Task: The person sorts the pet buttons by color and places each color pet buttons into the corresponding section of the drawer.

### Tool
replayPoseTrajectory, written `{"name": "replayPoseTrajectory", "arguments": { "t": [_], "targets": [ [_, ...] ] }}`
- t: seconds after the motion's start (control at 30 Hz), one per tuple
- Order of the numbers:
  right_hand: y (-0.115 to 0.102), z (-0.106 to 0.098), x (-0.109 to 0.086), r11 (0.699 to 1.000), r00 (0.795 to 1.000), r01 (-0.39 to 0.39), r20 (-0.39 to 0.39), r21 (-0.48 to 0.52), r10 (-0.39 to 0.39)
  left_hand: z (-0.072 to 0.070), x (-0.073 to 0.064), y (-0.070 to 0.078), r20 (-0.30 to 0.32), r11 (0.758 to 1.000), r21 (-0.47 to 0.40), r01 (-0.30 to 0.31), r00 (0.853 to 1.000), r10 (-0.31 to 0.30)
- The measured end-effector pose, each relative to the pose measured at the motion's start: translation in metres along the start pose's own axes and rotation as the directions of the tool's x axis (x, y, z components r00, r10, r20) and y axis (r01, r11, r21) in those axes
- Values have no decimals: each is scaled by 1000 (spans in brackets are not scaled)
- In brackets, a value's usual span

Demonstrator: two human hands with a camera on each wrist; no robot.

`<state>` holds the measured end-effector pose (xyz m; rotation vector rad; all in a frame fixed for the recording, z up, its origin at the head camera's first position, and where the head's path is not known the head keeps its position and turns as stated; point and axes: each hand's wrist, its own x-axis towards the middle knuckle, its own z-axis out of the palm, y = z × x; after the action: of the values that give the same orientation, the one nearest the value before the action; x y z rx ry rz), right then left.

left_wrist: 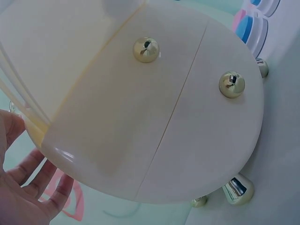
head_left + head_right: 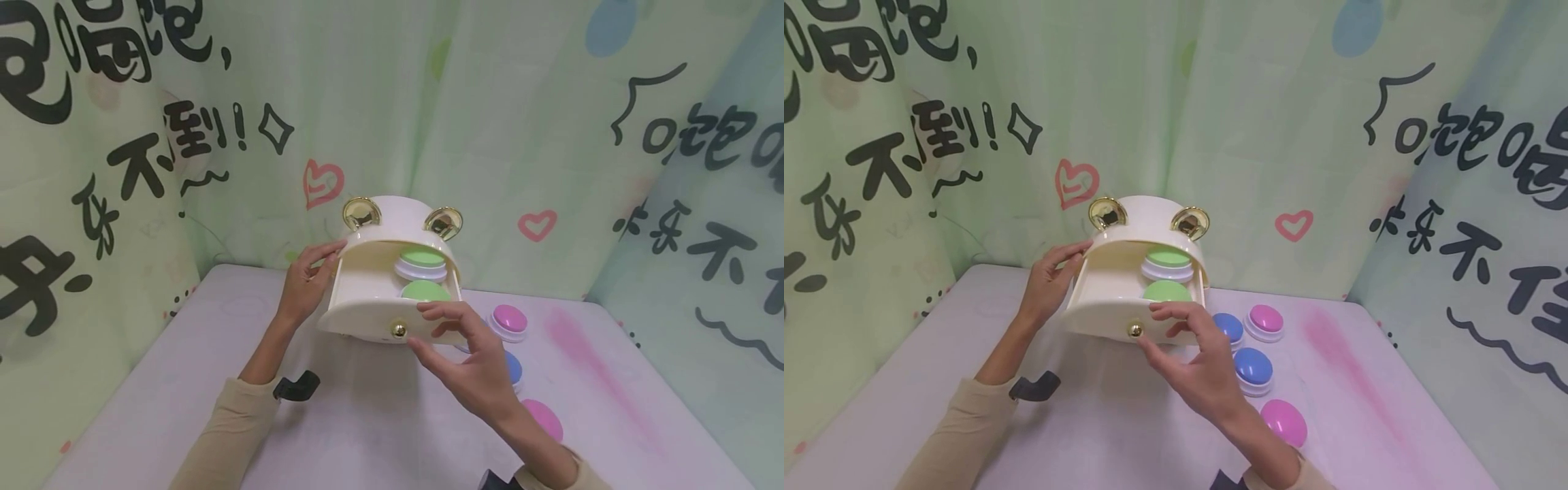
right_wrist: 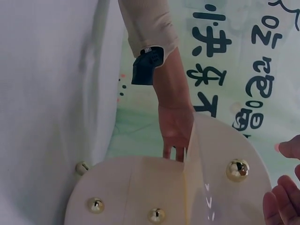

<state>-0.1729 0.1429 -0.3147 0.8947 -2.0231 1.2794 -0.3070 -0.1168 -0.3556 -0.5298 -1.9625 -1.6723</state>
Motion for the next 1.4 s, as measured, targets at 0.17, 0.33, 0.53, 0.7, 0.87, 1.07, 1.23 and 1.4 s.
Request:
{"name": "replayPoseTrajectory", "arguments": {
  "t": [0.17,0.33,0.53,0.7,0.87,1.07,1.23,1.4],
  "targets": [
    [4,6,-3,998,999,45,-12,-44,-46,0,0,-1,-3,1000,3,-1,1000,1],
    [6,10,-7,997,1000,21,-8,-74,-21,0,0,-2,-2,1000,5,3,1000,-3],
    [10,17,-10,995,999,42,-13,-89,-43,1,0,1,-1,1000,-3,7,1000,-7],
    [13,22,-11,990,995,99,-22,-99,-102,1,0,1,1,1000,3,10,1000,-10],
    [17,28,-13,984,987,155,-21,-84,-157,0,0,1,1,1000,6,9,1000,-9],
    [19,33,-14,976,981,188,-16,-110,-191,1,-1,1,1,1000,3,6,1000,-6],
    [21,36,-10,963,973,221,-32,-151,-228,1,-1,1,2,1000,-5,7,1000,-7],
    [25,39,-6,953,968,238,-35,-186,-248,1,-1,1,1,1000,-11,5,1000,-5]
  ]
}}
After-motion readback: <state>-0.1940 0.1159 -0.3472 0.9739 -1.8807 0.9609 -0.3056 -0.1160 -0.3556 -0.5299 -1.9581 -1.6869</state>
